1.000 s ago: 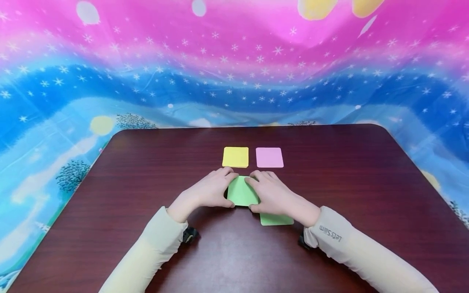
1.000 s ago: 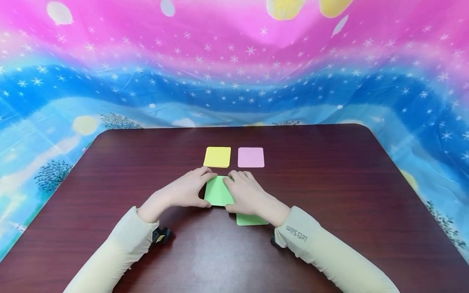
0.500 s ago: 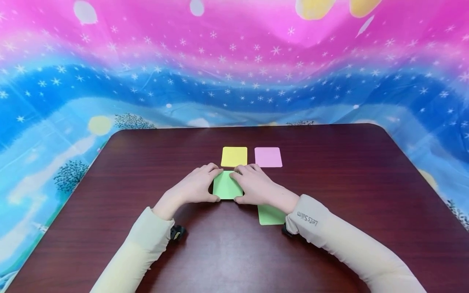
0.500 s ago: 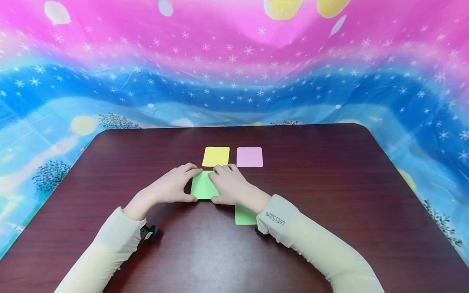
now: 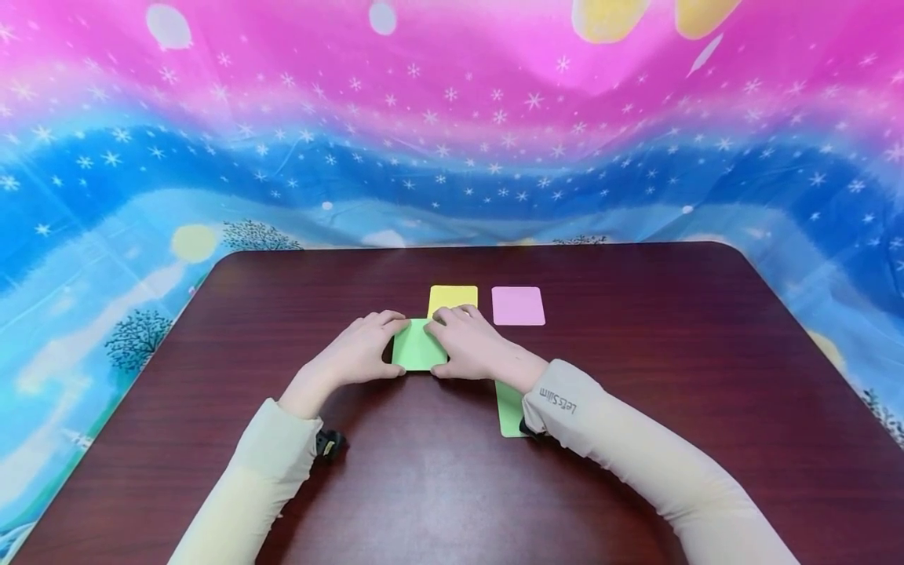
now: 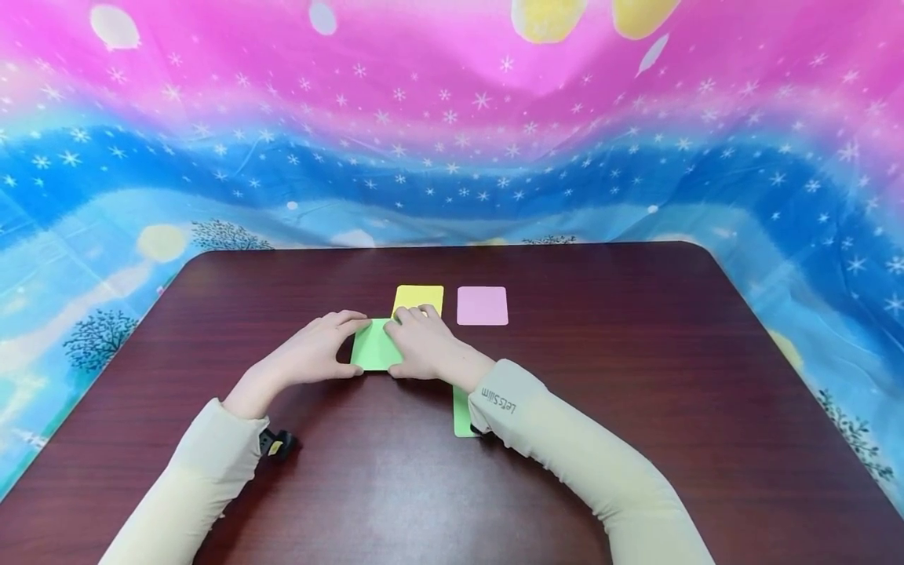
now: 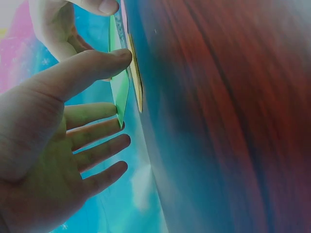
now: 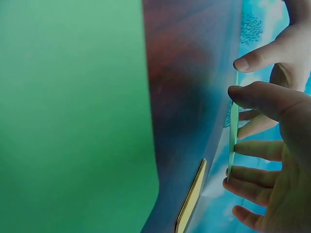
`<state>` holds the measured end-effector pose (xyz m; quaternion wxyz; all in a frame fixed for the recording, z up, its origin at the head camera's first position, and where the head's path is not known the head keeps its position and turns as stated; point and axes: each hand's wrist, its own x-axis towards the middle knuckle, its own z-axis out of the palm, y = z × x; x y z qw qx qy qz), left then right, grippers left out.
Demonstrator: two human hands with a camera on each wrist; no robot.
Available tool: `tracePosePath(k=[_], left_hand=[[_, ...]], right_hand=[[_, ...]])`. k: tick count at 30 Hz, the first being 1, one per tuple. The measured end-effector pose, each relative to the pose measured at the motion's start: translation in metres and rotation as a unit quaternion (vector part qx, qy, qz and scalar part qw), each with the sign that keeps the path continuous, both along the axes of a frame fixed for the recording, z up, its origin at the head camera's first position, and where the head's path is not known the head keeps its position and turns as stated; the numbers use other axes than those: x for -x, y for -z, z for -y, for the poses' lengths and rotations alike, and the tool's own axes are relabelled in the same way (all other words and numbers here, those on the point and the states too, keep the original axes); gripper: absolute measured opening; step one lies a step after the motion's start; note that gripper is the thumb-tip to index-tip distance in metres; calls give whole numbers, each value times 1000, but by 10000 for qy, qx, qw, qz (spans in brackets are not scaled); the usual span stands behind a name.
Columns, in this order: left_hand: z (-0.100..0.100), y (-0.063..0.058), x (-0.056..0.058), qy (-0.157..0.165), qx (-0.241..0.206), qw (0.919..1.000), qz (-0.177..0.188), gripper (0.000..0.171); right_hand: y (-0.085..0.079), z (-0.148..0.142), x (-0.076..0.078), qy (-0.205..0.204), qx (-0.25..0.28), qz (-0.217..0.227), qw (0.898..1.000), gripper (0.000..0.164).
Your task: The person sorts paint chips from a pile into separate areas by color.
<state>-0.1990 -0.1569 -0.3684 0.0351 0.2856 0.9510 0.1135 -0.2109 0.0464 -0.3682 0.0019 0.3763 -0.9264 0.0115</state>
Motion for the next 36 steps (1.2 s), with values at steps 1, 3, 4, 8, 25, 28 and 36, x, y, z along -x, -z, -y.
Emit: tracePosePath(k=[1, 3, 4, 8, 25, 28, 36], left_hand=[[1, 0, 1, 7, 13, 10000, -16, 70], [5, 0, 5, 3, 18, 10000, -14, 70], [6, 1, 6, -2, 25, 10000, 6, 70], [12, 2, 13, -67, -10, 9997, 238, 70], [34, 8, 36, -286, -200, 9977, 580, 72], [36, 7, 41, -282, -201, 9977, 586, 72], [42, 9, 54, -287, -145, 9977, 597, 73]], right_hand=[[0, 2, 2, -5, -25, 8, 10000, 61], [0, 5, 6, 1, -75, 39, 10000, 61], [0, 7, 7, 9, -90, 71, 9999, 61], [0, 14, 14, 63, -171, 135, 9997, 61], [3, 43, 37, 107, -505, -105, 9986, 57], [4, 47, 42, 134, -538, -85, 9984, 57], [3, 54, 53, 226, -659, 69, 9975, 58]])
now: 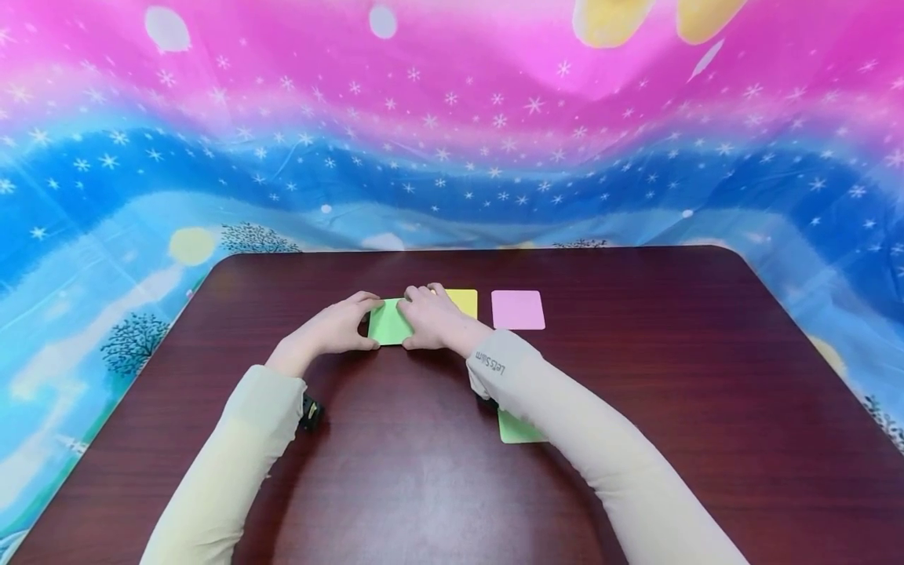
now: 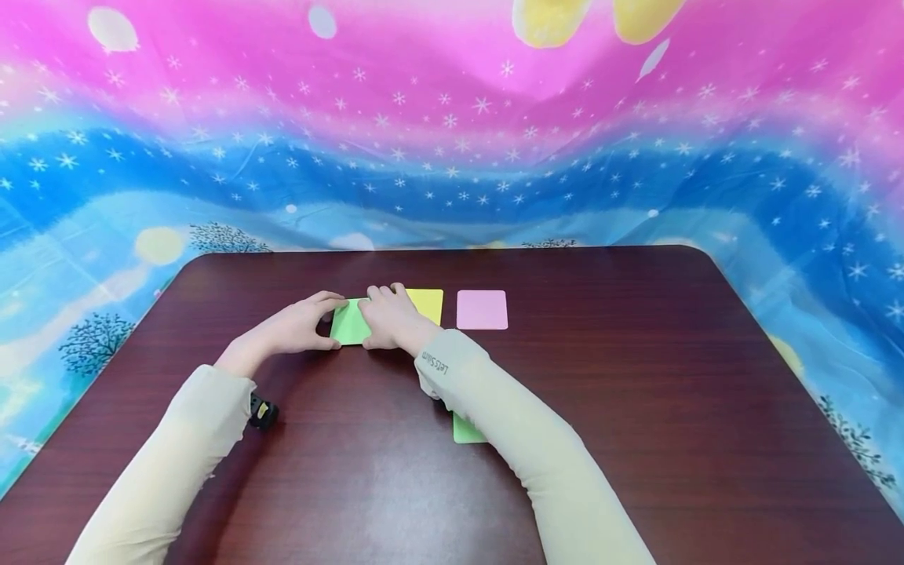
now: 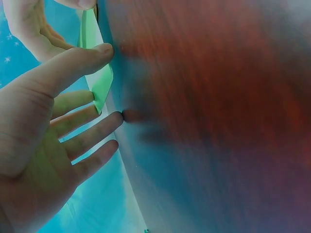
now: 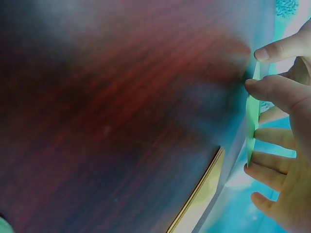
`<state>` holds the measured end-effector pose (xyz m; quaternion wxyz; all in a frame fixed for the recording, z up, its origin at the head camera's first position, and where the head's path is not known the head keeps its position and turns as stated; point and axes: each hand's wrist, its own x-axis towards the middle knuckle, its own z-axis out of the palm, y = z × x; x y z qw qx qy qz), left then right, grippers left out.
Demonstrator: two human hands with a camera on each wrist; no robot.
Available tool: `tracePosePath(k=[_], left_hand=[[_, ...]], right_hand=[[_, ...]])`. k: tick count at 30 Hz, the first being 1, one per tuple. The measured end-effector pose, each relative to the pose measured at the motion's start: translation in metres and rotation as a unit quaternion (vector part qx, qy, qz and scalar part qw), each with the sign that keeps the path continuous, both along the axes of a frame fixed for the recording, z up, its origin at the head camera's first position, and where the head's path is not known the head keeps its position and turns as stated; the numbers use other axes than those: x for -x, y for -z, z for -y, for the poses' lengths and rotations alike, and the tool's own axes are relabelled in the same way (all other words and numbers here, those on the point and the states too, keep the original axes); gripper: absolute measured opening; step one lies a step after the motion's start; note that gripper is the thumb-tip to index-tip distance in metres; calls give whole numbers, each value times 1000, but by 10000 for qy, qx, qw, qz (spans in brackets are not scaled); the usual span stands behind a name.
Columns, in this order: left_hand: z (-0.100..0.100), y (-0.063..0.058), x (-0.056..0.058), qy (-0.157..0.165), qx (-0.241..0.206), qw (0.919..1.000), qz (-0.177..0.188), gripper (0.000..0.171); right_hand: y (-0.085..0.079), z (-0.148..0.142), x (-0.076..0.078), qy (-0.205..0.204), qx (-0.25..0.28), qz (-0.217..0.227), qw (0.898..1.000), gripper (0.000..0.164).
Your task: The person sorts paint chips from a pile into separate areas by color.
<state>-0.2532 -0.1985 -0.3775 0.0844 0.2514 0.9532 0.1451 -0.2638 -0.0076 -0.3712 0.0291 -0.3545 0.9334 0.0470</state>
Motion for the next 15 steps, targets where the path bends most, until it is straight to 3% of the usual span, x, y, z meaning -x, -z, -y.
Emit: tracePosePath(k=[15], left_hand=[[4, -5, 19, -73, 131, 9995, 265, 71]], right_hand=[[4, 7, 21, 272, 147, 598, 9977, 66]])
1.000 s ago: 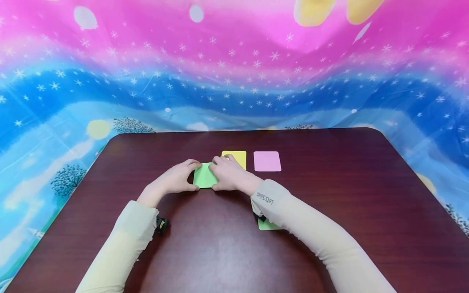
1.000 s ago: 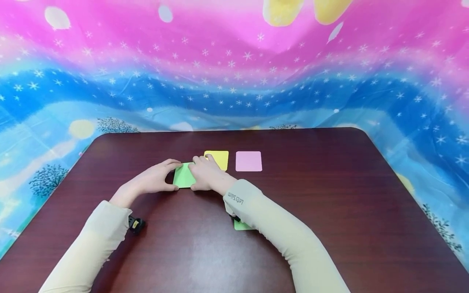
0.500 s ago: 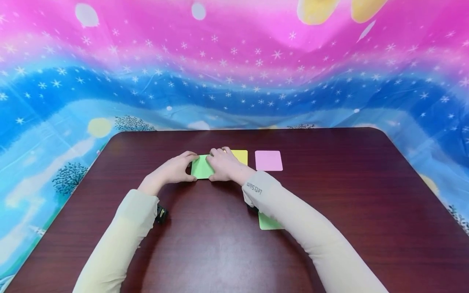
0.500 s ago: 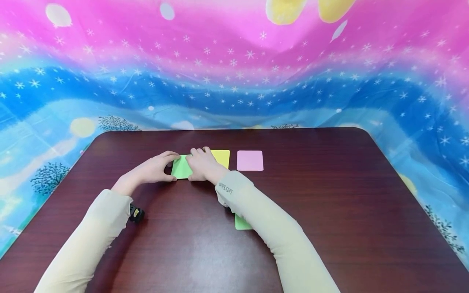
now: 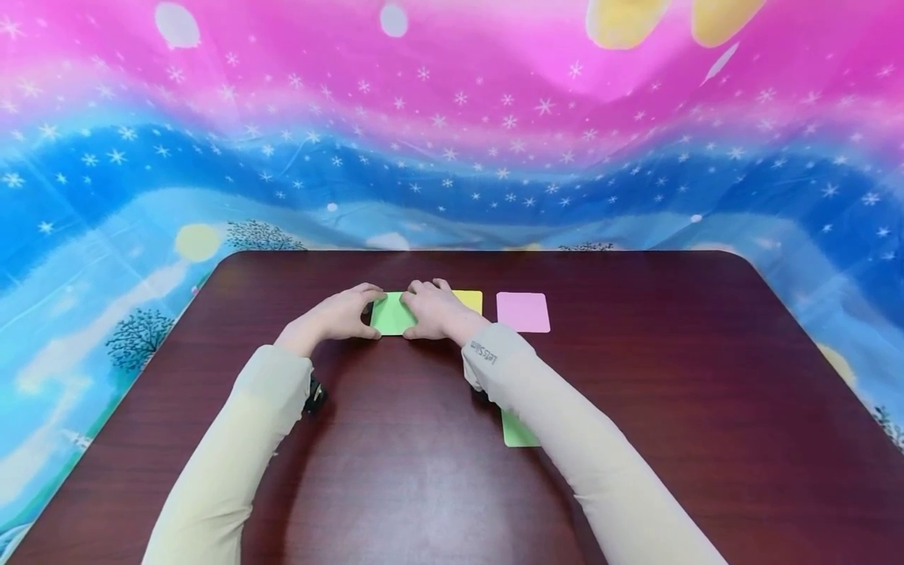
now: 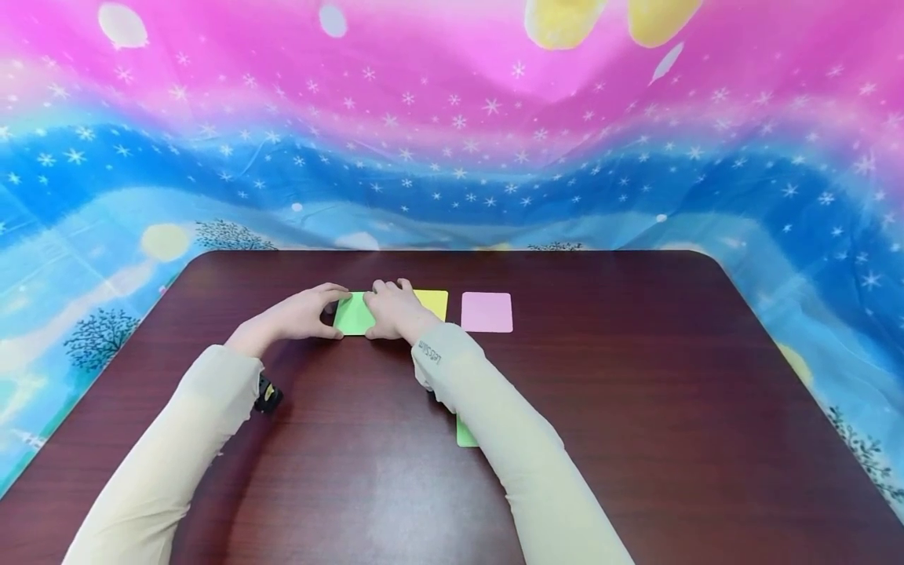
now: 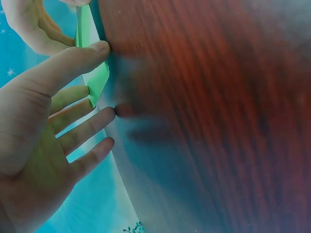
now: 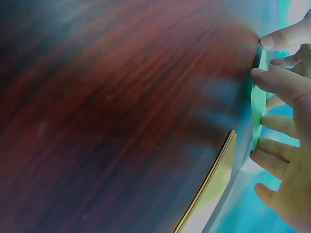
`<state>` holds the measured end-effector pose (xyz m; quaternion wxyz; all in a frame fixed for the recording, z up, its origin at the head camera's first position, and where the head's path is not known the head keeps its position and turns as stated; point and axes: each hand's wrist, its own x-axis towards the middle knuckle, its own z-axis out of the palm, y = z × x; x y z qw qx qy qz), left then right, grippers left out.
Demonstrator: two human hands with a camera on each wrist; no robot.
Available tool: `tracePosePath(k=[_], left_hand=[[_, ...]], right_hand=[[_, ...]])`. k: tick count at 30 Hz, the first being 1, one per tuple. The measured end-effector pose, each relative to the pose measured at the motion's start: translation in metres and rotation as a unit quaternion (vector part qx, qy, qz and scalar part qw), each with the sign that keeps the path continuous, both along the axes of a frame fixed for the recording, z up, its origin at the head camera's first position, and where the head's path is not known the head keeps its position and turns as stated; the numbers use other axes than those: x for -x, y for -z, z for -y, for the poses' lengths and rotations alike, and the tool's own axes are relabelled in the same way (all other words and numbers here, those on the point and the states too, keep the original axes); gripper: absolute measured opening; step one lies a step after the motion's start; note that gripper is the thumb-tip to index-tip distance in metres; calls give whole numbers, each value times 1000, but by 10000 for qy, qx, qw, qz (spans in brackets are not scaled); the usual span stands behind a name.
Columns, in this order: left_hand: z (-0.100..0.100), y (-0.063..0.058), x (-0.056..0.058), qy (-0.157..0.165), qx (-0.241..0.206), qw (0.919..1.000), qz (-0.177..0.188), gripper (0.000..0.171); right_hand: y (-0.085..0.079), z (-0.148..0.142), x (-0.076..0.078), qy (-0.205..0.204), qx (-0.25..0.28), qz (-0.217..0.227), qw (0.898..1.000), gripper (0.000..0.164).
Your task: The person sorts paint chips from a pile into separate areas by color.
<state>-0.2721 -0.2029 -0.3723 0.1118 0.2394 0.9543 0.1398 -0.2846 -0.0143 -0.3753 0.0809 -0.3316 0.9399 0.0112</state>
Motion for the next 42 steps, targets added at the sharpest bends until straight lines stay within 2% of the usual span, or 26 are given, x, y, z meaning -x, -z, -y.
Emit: tracePosePath(k=[9, 17, 30, 37, 42], left_hand=[[-2, -2, 9, 88, 180, 9997, 154, 72], [-2, -6, 9, 50, 224, 9992, 330, 70], [-3, -6, 13, 131, 346, 9981, 495, 68], [-6, -6, 16, 256, 552, 9973, 422, 66], [-6, -5, 16, 227, 559, 9971, 474, 66]], right_hand=[[5, -1, 5, 83, 119, 192, 9997, 65], [4, 2, 6, 84, 107, 336, 9993, 66], [3, 2, 10, 59, 122, 647, 9978, 65], [1, 1, 11, 103, 129, 749, 9971, 65], [2, 0, 13, 96, 160, 817, 9965, 67]])
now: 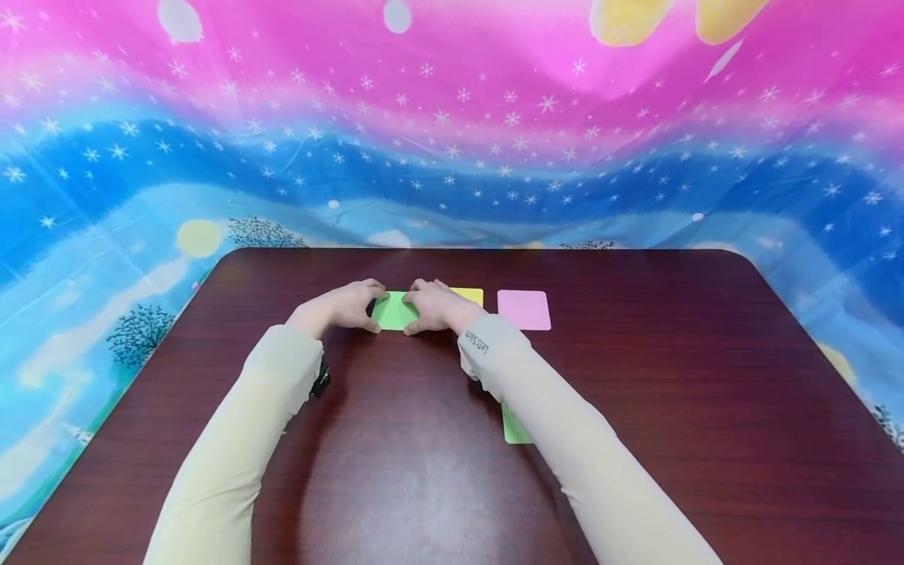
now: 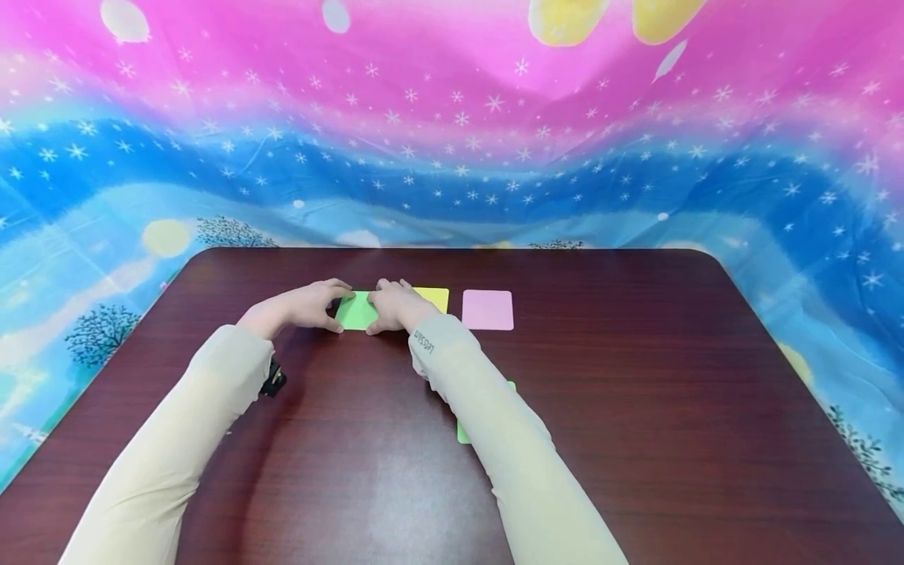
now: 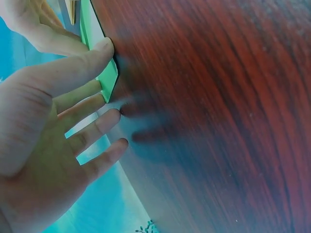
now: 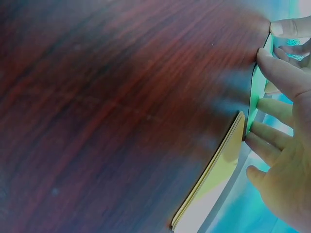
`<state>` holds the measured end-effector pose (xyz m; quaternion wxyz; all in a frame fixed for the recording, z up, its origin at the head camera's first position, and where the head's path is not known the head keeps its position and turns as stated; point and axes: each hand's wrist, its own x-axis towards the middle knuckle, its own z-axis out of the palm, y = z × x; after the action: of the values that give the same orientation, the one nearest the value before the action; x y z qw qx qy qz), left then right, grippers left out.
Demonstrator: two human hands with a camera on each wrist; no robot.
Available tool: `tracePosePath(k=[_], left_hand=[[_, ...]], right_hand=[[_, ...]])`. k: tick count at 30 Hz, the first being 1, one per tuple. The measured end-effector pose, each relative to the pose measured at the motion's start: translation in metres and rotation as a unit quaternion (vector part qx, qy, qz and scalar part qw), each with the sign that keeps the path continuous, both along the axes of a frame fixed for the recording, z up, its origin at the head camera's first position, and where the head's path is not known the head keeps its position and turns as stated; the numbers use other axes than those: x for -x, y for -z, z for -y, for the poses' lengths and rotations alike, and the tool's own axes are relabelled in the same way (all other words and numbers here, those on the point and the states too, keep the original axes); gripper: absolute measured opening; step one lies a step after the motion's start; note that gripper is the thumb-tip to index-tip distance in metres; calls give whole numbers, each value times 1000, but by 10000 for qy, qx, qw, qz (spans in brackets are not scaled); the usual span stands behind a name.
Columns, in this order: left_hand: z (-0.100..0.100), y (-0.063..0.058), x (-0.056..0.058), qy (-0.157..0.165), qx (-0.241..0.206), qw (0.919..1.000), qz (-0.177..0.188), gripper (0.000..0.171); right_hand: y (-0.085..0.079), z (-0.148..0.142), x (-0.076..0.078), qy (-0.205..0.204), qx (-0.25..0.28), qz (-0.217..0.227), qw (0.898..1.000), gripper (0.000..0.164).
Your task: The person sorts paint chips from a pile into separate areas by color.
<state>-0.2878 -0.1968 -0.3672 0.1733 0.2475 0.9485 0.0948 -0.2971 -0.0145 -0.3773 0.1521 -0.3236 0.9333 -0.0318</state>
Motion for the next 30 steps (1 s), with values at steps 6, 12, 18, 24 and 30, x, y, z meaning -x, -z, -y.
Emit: tracePosePath(k=[6, 12, 18, 24, 30], left_hand=[[-1, 2, -1, -5, -128, 9998, -166, 67], [-2, 1, -7, -271, -292, 9989, -253, 68], [-4, 2, -14, -340, -210, 9982, -447, 70], [-10, 1, -22, -314, -347, 9965, -686, 71], [-17, 1, -32, -154, -244, 9960, -845, 68]], right_hand=[[1, -2, 0, 70, -2, -23, 10000, 71], [1, -4, -1, 21, 89, -199, 9998, 77], [-3, -12, -7, -201, 238, -177, 9994, 79], [-9, -23, -14, -413, 443, -203, 9980, 77], [-12, -32, -24, -618, 662, -66, 9959, 76]])
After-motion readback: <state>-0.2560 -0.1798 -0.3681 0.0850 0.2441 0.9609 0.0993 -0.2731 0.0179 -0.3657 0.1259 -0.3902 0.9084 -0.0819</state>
